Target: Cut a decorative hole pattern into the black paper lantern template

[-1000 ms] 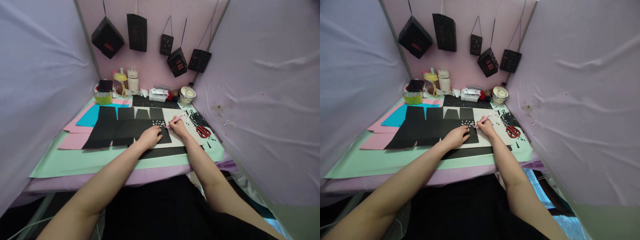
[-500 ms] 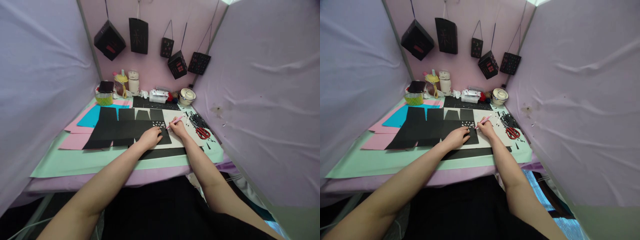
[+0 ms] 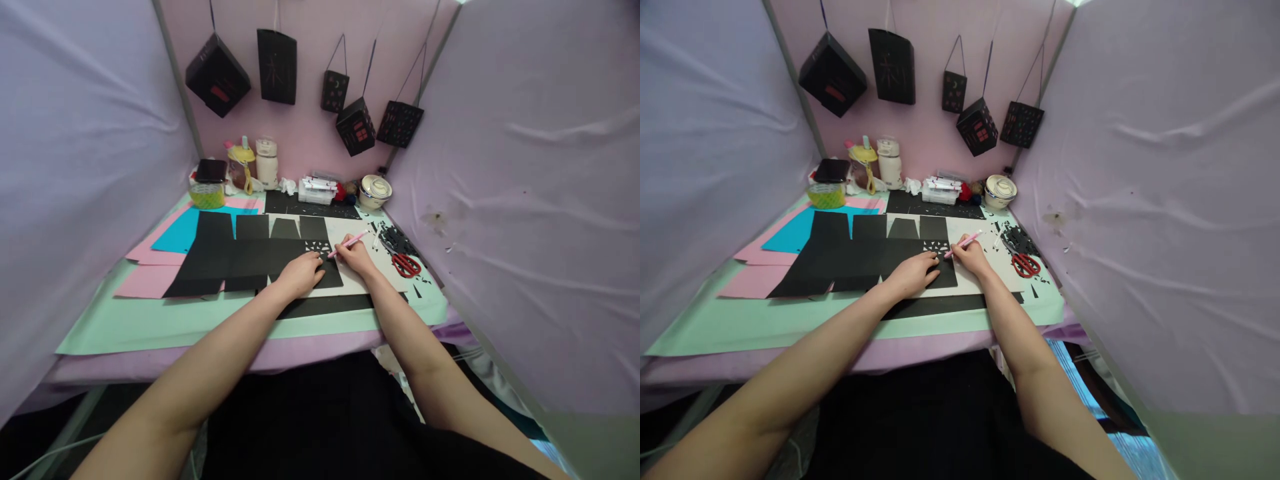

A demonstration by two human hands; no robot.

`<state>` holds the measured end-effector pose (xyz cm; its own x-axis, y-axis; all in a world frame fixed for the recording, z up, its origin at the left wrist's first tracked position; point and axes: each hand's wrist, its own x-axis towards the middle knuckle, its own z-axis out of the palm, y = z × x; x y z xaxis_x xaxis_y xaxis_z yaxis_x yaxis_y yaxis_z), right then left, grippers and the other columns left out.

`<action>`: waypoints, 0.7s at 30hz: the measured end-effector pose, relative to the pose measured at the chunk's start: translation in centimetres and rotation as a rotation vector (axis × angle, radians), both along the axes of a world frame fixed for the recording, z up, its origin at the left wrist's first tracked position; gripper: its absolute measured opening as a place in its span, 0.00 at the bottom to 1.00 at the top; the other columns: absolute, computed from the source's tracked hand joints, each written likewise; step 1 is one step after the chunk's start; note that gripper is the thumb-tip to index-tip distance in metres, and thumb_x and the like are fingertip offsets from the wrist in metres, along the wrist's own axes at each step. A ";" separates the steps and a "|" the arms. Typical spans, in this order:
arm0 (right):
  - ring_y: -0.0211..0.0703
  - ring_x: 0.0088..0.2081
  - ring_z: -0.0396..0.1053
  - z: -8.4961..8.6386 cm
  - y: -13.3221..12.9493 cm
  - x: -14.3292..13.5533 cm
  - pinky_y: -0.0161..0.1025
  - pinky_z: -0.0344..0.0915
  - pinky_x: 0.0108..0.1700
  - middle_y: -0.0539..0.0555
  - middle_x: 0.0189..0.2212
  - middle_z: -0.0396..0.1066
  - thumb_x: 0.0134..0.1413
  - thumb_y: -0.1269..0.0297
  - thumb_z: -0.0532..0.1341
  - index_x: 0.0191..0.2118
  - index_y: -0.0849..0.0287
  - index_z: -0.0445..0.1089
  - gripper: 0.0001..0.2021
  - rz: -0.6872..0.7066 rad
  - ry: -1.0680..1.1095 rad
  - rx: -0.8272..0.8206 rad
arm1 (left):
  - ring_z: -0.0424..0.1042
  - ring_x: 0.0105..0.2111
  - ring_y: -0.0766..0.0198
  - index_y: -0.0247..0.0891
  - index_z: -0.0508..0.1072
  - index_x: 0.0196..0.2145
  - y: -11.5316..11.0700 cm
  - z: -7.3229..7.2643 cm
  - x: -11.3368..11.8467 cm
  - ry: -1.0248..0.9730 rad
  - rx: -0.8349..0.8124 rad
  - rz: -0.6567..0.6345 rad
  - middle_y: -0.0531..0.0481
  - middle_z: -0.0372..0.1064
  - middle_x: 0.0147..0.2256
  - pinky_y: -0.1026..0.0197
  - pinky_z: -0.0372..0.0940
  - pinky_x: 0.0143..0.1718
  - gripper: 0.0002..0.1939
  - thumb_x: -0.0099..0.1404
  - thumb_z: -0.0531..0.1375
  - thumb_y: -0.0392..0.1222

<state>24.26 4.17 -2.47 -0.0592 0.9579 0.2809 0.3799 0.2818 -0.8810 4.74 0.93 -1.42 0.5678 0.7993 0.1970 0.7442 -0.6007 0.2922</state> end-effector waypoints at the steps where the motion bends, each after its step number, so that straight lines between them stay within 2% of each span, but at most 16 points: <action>1: 0.39 0.24 0.67 0.0 0.0 0.0 0.37 0.63 0.32 0.46 0.18 0.67 0.51 0.56 0.59 0.26 0.55 0.58 0.12 0.007 0.003 0.001 | 0.65 0.57 0.53 0.36 0.76 0.46 0.0 0.0 0.0 0.001 -0.003 0.002 0.42 0.66 0.57 0.56 0.62 0.57 0.14 0.67 0.54 0.42; 14: 0.41 0.24 0.69 -0.1 0.1 0.0 0.37 0.63 0.32 0.47 0.18 0.69 0.51 0.54 0.60 0.26 0.55 0.58 0.13 0.020 -0.018 -0.014 | 0.67 0.55 0.54 0.35 0.76 0.46 0.0 0.2 0.0 0.022 0.014 -0.003 0.41 0.67 0.56 0.57 0.63 0.55 0.15 0.67 0.54 0.41; 21: 0.39 0.23 0.68 -0.1 0.1 -0.1 0.37 0.62 0.31 0.47 0.18 0.69 0.51 0.55 0.60 0.26 0.55 0.59 0.12 0.029 -0.026 0.004 | 0.64 0.58 0.54 0.34 0.75 0.47 0.0 0.0 0.0 0.028 0.012 0.004 0.40 0.66 0.58 0.57 0.60 0.57 0.16 0.68 0.54 0.42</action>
<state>24.18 4.25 -2.59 -0.0946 0.9544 0.2830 0.3943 0.2969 -0.8697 4.75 0.95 -1.38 0.5700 0.7992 0.1909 0.7542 -0.6010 0.2644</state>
